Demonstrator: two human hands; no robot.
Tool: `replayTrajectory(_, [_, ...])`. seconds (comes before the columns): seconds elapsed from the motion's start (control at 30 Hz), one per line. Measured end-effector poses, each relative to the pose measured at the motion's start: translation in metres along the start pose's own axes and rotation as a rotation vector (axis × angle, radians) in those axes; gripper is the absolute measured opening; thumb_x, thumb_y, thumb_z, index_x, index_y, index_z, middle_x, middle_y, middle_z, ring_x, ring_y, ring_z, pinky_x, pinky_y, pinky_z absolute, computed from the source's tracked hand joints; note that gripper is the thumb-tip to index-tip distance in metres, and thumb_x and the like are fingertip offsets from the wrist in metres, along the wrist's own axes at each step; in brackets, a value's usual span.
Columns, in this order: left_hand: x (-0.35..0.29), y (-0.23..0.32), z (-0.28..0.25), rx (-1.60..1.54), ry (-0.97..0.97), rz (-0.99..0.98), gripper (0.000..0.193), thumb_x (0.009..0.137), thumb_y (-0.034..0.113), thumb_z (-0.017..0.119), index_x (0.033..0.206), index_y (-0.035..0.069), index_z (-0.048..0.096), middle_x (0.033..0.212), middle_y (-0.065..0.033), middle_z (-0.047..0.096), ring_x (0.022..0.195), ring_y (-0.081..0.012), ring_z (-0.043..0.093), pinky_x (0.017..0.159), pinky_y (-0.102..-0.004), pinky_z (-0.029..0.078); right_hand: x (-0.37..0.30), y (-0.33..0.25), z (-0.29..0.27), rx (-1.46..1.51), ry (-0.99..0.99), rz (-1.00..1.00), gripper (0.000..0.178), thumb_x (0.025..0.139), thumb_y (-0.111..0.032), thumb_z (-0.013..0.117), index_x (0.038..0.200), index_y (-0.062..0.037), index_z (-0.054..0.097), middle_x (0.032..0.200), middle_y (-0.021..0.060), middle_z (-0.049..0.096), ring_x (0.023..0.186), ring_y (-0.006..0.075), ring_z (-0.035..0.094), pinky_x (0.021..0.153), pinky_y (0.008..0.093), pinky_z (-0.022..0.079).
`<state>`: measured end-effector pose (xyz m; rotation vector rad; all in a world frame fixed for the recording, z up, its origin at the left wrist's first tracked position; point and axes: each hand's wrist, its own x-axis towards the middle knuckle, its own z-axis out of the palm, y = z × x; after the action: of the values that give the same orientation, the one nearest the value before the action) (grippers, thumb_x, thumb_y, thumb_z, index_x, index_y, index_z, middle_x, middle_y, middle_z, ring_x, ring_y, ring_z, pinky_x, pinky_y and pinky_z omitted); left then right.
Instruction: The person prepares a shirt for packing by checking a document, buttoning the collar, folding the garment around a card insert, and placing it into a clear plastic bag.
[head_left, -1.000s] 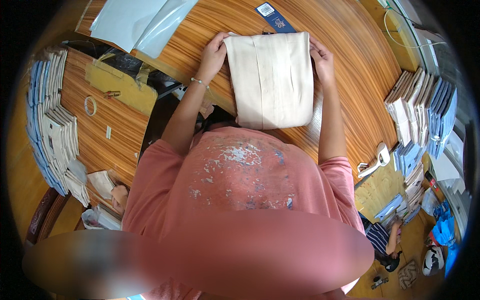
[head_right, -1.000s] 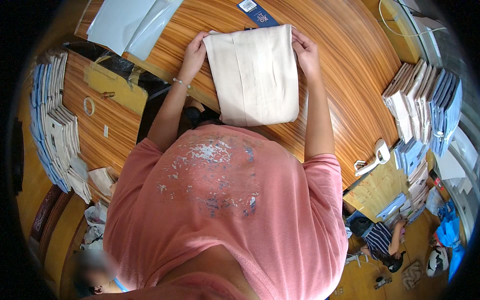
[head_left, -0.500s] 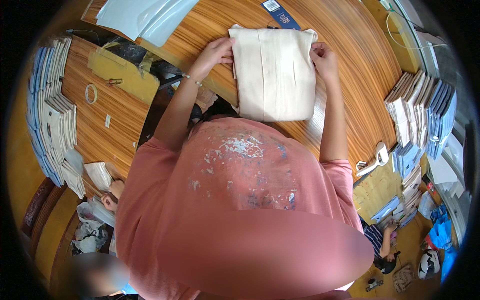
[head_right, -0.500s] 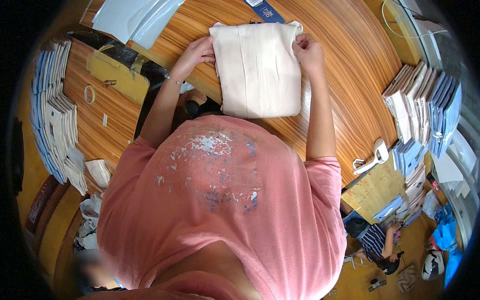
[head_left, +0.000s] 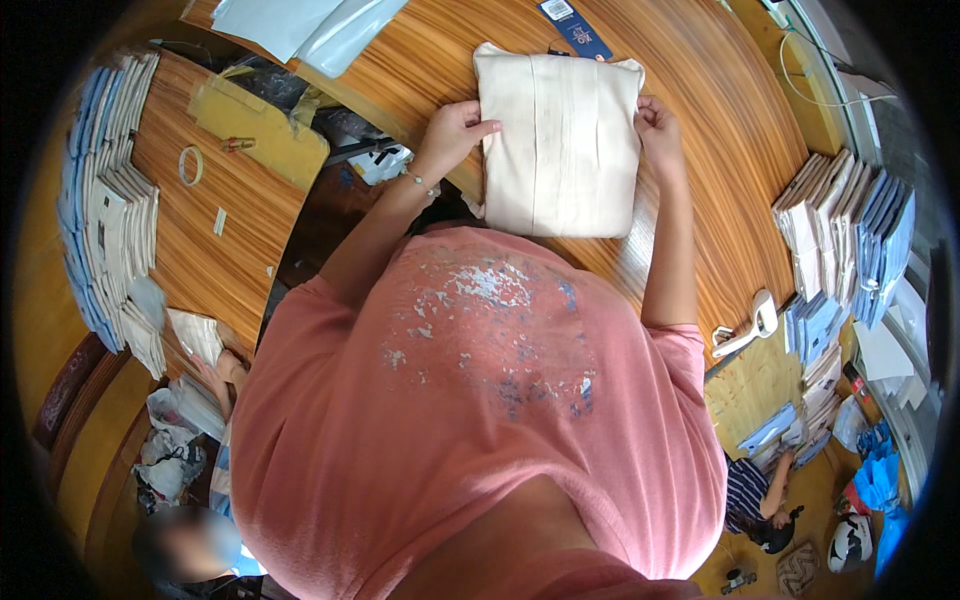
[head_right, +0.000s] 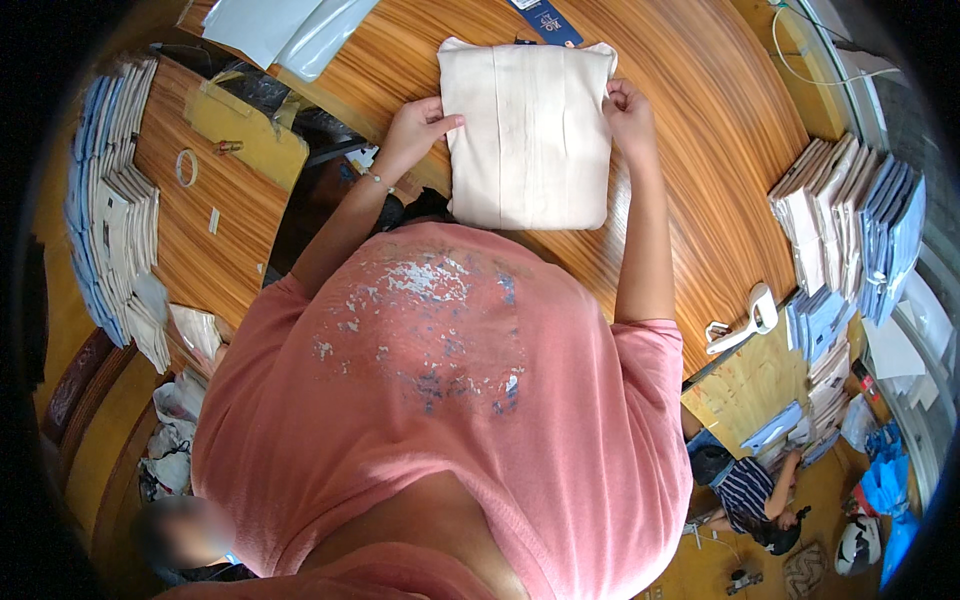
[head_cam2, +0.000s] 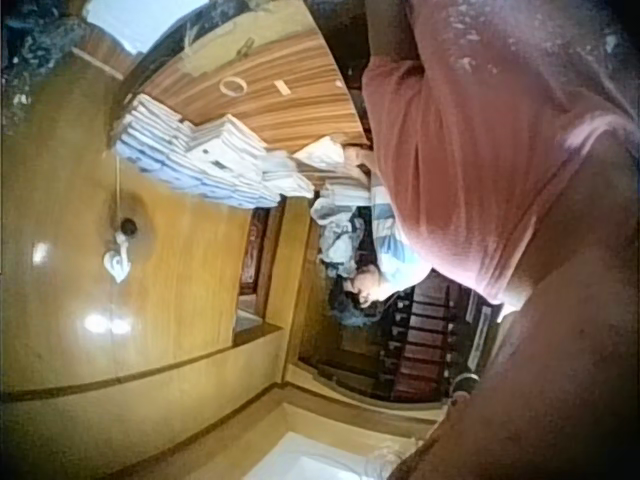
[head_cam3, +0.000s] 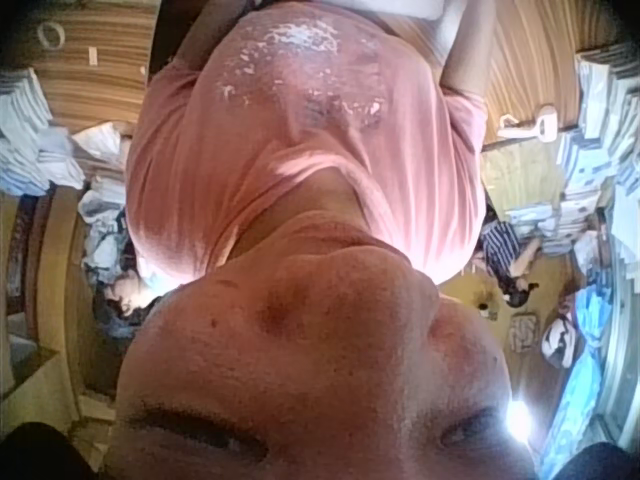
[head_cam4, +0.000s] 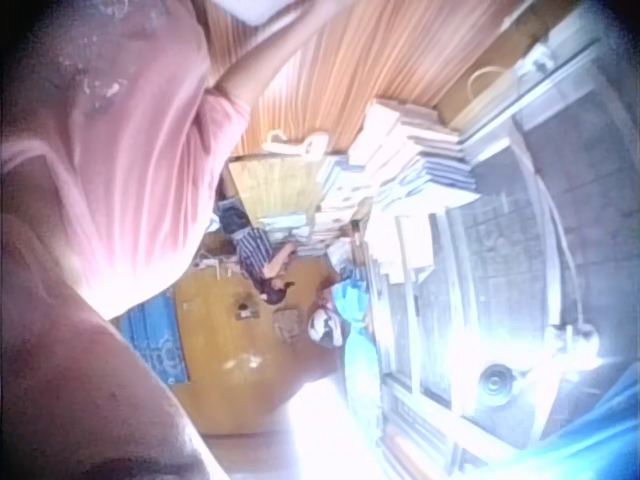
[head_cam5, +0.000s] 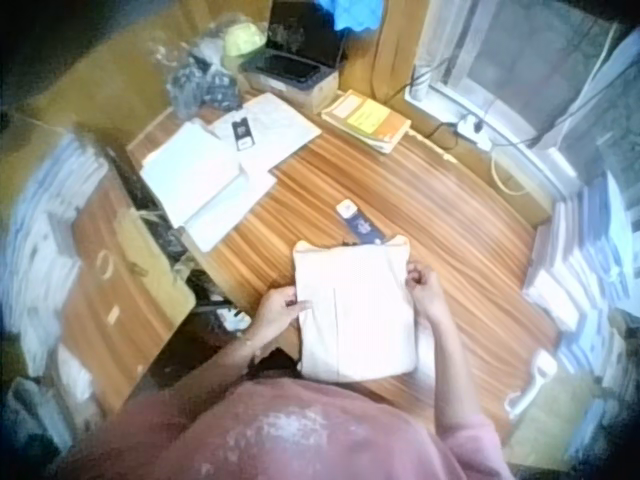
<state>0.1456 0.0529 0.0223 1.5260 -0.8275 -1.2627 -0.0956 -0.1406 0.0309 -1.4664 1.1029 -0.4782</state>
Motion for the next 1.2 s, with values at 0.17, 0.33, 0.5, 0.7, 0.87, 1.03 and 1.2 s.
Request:
replayTrajectory(0.17, [0.0, 0.005, -0.003, 0.234, -0.014, -0.291, 0.023, 0.086, 0.018, 0.062, 0.095, -0.003, 0.062, 0.085, -0.0042, 0.065, 0.07, -0.0057, 0.057, 0.06, -0.0195, 0.045, -0.002, 0.007, 0.002, -0.083, 0.012, -0.066, 0.013, 0.082, 0.005, 0.051, 0.094, 0.0017, 0.055, 0.067, -0.0045, 0.047, 0.057, 0.0045, 0.039, 0.052, 0.0203, 0.033])
replayTrajectory(0.33, [-0.009, 0.0, 0.013, -0.035, 0.084, -0.094, 0.026, 0.088, 0.022, 0.06, 0.088, -0.003, 0.064, 0.073, -0.0024, 0.063, 0.061, -0.0074, 0.056, 0.056, -0.0213, 0.046, -0.017, -0.021, 0.01, 0.11, 0.144, 0.152, 0.016, 0.081, 0.001, 0.058, 0.096, -0.0013, 0.052, 0.073, 0.0008, 0.053, 0.062, 0.0075, 0.045, 0.054, 0.019, 0.038])
replayTrajectory(0.5, [-0.01, -0.012, 0.007, 0.085, -0.008, -0.049, 0.032, 0.088, 0.028, 0.059, 0.088, -0.004, 0.063, 0.066, -0.0039, 0.062, 0.058, -0.0109, 0.058, 0.057, -0.0243, 0.049, -0.031, -0.007, 0.01, 0.019, 0.079, -0.039, 0.023, 0.079, -0.009, 0.066, 0.096, -0.0033, 0.051, 0.075, 0.0033, 0.055, 0.064, 0.0095, 0.049, 0.055, 0.023, 0.041])
replayTrajectory(0.7, [0.002, 0.033, -0.01, 0.488, 0.011, -0.27, 0.038, 0.092, 0.034, 0.049, 0.094, -0.002, 0.061, 0.068, -0.0084, 0.063, 0.06, -0.0144, 0.06, 0.057, -0.0262, 0.048, -0.003, 0.004, 0.0, -0.279, 0.161, -0.047, 0.023, 0.075, -0.017, 0.071, 0.086, -0.0009, 0.058, 0.064, 0.0006, 0.055, 0.056, 0.0091, 0.049, 0.051, 0.0241, 0.041])
replayTrajectory(0.87, [0.045, 0.021, -0.032, 0.483, 0.26, 0.259, 0.023, 0.088, 0.013, 0.055, 0.106, -0.002, 0.057, 0.076, -0.008, 0.064, 0.071, -0.0136, 0.063, 0.065, -0.0249, 0.05, 0.028, -0.007, 0.001, -0.004, 0.125, 0.071, 0.024, 0.075, -0.018, 0.072, 0.082, 0.0029, 0.061, 0.065, 0.0008, 0.056, 0.055, 0.0089, 0.049, 0.05, 0.0237, 0.04])
replayTrajectory(1.03, [0.074, 0.013, -0.024, 0.351, 0.357, 0.259, 0.018, 0.083, 0.009, 0.06, 0.096, -0.003, 0.058, 0.072, -0.0101, 0.064, 0.065, -0.0161, 0.063, 0.059, -0.0283, 0.05, 0.037, 0.002, -0.001, 0.095, 0.088, 0.066, 0.029, 0.074, -0.018, 0.072, 0.087, 0.0055, 0.062, 0.067, 0.001, 0.057, 0.057, 0.0084, 0.051, 0.051, 0.0224, 0.041])
replayTrajectory(1.2, [0.08, 0.018, -0.02, 0.276, 0.366, 0.166, 0.014, 0.084, 0.009, 0.059, 0.091, -0.002, 0.054, 0.066, -0.0088, 0.062, 0.059, -0.0145, 0.062, 0.047, -0.0271, 0.048, 0.049, 0.016, 0.002, -0.386, 0.235, 0.039, 0.031, 0.068, -0.025, 0.074, 0.088, -0.0025, 0.066, 0.074, 0.0067, 0.062, 0.063, 0.0186, 0.057, 0.061, 0.0319, 0.046])
